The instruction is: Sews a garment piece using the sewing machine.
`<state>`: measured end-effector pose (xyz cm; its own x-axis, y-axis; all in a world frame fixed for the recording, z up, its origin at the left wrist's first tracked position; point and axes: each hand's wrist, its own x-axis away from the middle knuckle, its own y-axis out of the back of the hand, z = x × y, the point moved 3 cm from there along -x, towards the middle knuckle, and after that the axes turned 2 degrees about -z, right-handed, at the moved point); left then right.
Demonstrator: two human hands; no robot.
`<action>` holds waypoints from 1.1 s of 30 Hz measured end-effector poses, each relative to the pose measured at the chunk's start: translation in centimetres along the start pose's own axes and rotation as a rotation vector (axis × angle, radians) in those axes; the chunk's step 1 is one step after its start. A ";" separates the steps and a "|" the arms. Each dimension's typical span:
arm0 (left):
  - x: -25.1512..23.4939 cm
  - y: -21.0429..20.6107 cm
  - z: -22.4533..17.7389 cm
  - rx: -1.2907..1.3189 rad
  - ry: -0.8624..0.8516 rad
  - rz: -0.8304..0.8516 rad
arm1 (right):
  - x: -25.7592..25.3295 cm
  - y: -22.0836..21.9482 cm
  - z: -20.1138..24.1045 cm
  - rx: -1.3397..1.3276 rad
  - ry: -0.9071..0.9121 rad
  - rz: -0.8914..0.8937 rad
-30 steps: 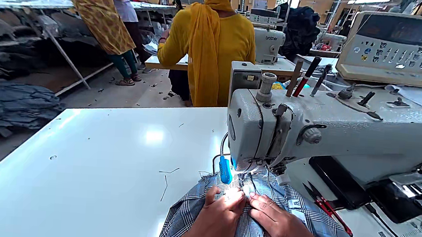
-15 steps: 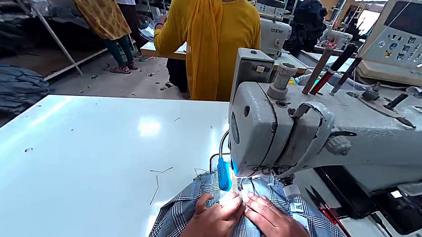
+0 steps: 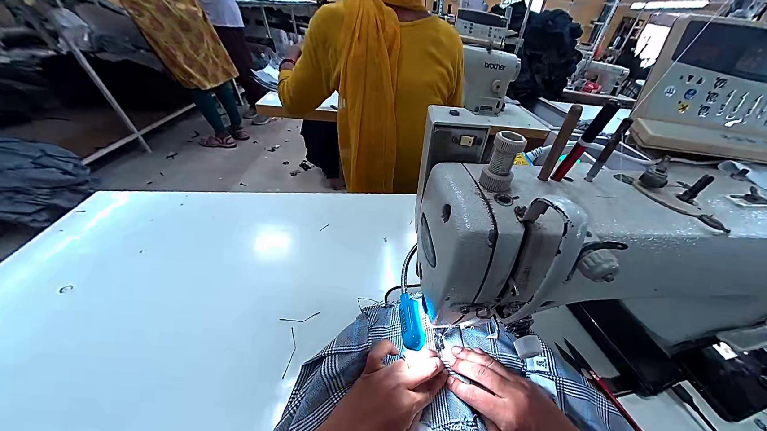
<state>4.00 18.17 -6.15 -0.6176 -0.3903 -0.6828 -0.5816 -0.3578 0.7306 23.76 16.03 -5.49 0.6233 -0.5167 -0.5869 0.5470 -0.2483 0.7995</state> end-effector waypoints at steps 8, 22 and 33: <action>0.1 0.1 0.0 0.036 -0.025 0.011 | 0.0 0.3 0.1 -0.010 0.027 -0.011; -0.6 -0.4 1.3 0.012 0.044 0.021 | -0.6 -0.4 -1.7 0.010 -0.016 0.019; -0.9 -0.4 2.8 0.023 -0.022 0.055 | -1.1 -1.0 -3.1 -0.002 -0.034 0.024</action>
<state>3.27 21.04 -5.87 -0.6606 -0.3897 -0.6417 -0.5581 -0.3168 0.7670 24.26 19.38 -6.08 0.6168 -0.5505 -0.5626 0.5333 -0.2334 0.8131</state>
